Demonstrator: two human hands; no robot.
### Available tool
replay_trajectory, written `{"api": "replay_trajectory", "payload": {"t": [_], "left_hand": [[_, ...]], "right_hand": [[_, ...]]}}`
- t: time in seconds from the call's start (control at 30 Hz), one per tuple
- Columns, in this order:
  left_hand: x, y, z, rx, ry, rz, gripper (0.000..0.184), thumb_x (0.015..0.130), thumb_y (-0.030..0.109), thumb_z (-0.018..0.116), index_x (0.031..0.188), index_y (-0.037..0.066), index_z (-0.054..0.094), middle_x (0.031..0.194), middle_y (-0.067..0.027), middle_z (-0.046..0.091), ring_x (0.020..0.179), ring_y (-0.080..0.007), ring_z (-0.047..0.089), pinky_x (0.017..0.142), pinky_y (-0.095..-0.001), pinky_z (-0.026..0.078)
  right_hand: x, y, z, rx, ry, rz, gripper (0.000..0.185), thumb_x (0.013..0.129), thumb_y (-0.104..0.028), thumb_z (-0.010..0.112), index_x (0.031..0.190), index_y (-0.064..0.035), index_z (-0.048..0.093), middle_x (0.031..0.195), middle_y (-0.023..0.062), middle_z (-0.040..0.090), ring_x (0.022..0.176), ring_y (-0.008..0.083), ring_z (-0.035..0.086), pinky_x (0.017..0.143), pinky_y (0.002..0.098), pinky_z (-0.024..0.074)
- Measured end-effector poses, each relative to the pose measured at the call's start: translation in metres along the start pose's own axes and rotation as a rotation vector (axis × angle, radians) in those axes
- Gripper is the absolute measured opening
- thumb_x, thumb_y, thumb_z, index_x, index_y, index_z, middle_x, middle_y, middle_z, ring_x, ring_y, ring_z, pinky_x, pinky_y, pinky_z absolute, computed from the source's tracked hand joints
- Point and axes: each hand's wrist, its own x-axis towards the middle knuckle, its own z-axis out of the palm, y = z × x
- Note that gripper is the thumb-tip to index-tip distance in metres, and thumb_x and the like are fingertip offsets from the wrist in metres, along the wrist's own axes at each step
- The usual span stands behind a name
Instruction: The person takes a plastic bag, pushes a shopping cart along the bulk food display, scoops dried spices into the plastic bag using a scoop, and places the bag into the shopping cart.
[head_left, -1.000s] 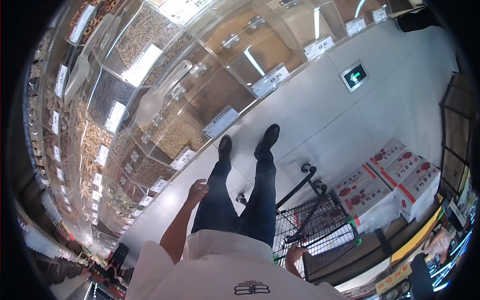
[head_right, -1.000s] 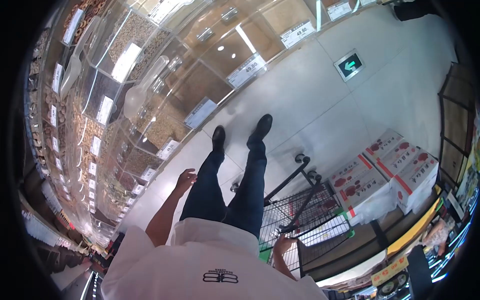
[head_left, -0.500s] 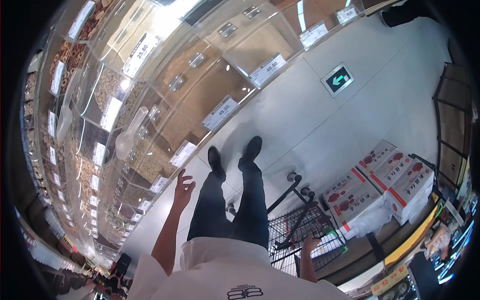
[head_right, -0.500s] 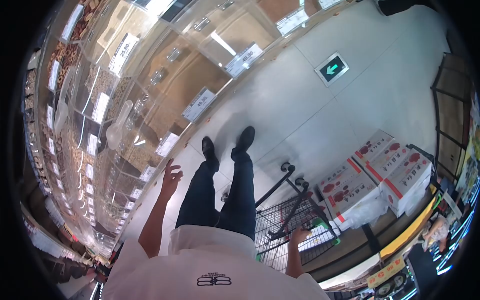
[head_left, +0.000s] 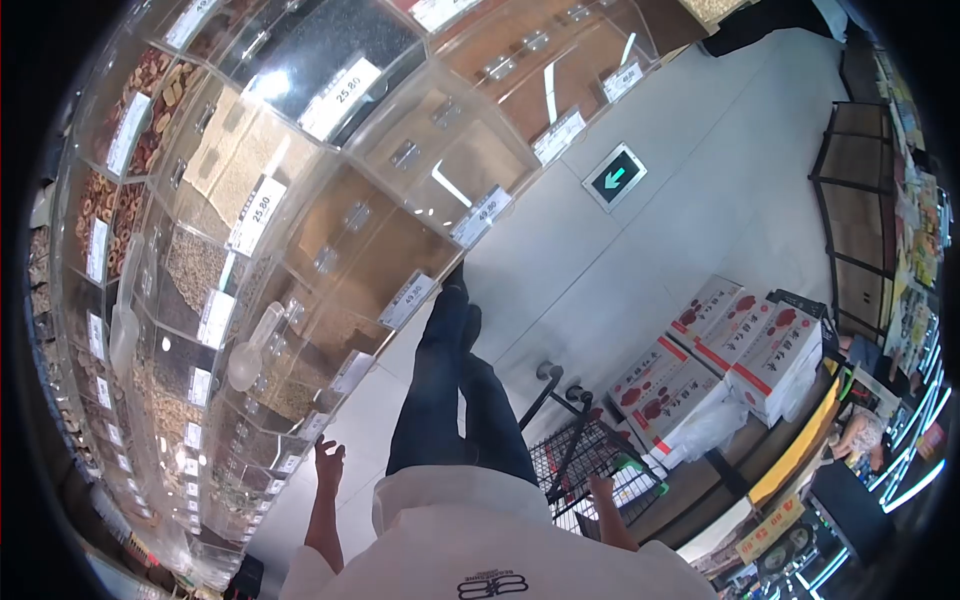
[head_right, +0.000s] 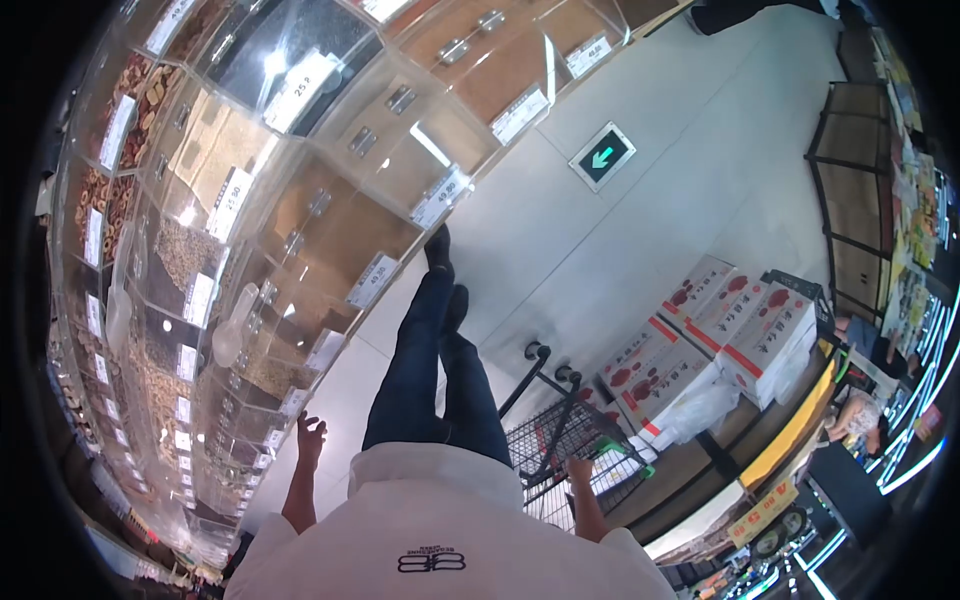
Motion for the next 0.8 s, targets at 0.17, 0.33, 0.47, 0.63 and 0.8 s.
{"api": "replay_trajectory", "payload": {"t": [0.17, 0.33, 0.47, 0.63, 0.8], "left_hand": [[0.003, 0.041, 0.016, -0.214, -0.054, -0.176, 0.073, 0.092, 0.019, 0.061, 0.15, 0.005, 0.02, 0.129, -0.0149, 0.053, 0.093, -0.0211, 0.065, 0.072, -0.0373, 0.053], [-0.036, 0.063, 0.003, -0.11, -0.168, -0.21, 0.057, 0.094, 0.02, 0.057, 0.145, 0.012, 0.035, 0.12, -0.0115, 0.06, 0.094, -0.0219, 0.064, 0.075, -0.038, 0.051], [-0.062, 0.06, -0.013, -0.169, -0.134, -0.379, 0.044, 0.096, 0.021, 0.053, 0.138, 0.012, 0.045, 0.11, -0.0089, 0.064, 0.092, -0.0211, 0.064, 0.074, -0.036, 0.05], [-0.107, 0.054, 0.004, -0.275, -0.058, -0.434, 0.038, 0.098, 0.022, 0.052, 0.135, 0.014, 0.048, 0.11, -0.009, 0.065, 0.089, -0.0193, 0.064, 0.072, -0.0353, 0.05], [-0.17, 0.044, 0.065, -0.408, -0.023, -0.512, 0.035, 0.098, 0.024, 0.055, 0.131, 0.017, 0.051, 0.108, -0.0078, 0.066, 0.085, -0.0188, 0.065, 0.07, -0.0362, 0.052]], "right_hand": [[0.058, 0.014, -0.001, -0.282, -0.161, 0.18, 0.059, 0.075, -0.028, 0.072, 0.121, 0.0062, 0.056, 0.118, 0.0255, 0.058, 0.098, 0.0404, 0.062, 0.074, 0.0529, 0.0532], [0.06, -0.028, -0.001, -0.451, -0.274, 0.237, 0.061, 0.076, -0.029, 0.074, 0.124, 0.0043, 0.056, 0.123, 0.023, 0.058, 0.105, 0.0411, 0.062, 0.068, 0.0536, 0.055], [0.064, -0.099, 0.008, -0.307, -0.472, 0.257, 0.025, 0.089, -0.022, 0.065, 0.103, -0.0008, 0.064, 0.087, 0.0137, 0.067, 0.071, 0.026, 0.068, 0.059, 0.0383, 0.0574], [0.104, -0.248, 0.054, -0.255, -0.597, -0.279, 0.021, 0.097, -0.02, 0.055, 0.099, -0.0014, 0.064, 0.078, 0.01, 0.067, 0.061, 0.0189, 0.066, 0.053, 0.0315, 0.0531], [0.079, -0.436, 0.042, -0.01, -0.602, -0.615, 0.024, 0.1, -0.02, 0.052, 0.111, -0.0018, 0.062, 0.087, 0.0093, 0.07, 0.07, 0.0157, 0.066, 0.061, 0.0284, 0.0523]]}}
